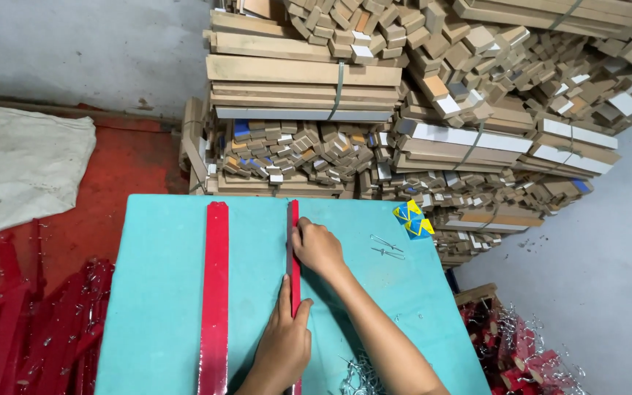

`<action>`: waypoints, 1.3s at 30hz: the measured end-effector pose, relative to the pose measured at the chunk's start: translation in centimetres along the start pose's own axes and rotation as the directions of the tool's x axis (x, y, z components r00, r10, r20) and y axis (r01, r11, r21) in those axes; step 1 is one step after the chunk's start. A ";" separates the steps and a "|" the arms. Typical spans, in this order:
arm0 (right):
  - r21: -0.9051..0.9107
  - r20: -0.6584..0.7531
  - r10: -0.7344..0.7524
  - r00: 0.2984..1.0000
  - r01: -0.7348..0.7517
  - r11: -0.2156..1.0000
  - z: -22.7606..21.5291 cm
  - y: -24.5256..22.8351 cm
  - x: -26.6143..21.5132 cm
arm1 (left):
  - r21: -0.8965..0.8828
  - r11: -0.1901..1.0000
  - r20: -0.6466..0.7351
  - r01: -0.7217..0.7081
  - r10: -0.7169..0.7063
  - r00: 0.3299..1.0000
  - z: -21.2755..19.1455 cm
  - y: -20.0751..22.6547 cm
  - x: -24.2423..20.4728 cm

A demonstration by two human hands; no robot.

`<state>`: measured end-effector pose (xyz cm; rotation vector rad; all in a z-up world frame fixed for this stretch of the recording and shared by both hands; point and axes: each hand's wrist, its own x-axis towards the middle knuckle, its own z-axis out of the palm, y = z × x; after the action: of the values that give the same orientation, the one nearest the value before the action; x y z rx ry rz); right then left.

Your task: The person is manually attaching small metal hooks to red plastic display strips by inserting them into pre-drilled holes.

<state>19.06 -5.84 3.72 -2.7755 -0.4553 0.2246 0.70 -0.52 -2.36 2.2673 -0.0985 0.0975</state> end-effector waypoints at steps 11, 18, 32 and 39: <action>0.005 -0.265 -0.232 0.936 0.242 0.970 -6.1 2.7 -10.2 | 0.230 0.973 -0.023 -0.023 0.029 0.999 -1.0 0.6 -0.5; -0.007 0.413 0.080 0.907 -0.085 0.996 -3.2 10.6 -15.9 | 0.507 0.862 0.267 -0.018 -0.137 0.954 -1.0 1.1 -4.8; 0.135 -0.040 -0.003 0.999 0.008 0.991 0.9 12.7 -17.5 | 0.789 0.614 -0.318 -0.004 0.414 0.853 1.6 -1.2 -8.8; 0.072 -0.041 0.052 0.998 -0.049 0.996 0.9 11.6 -17.3 | 0.515 0.855 0.390 -0.058 -0.173 0.905 -4.4 2.6 -5.7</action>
<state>6.02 -21.81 0.76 -2.7190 -0.3604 0.1891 -5.44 1.38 1.84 2.7977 -0.2592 -0.4649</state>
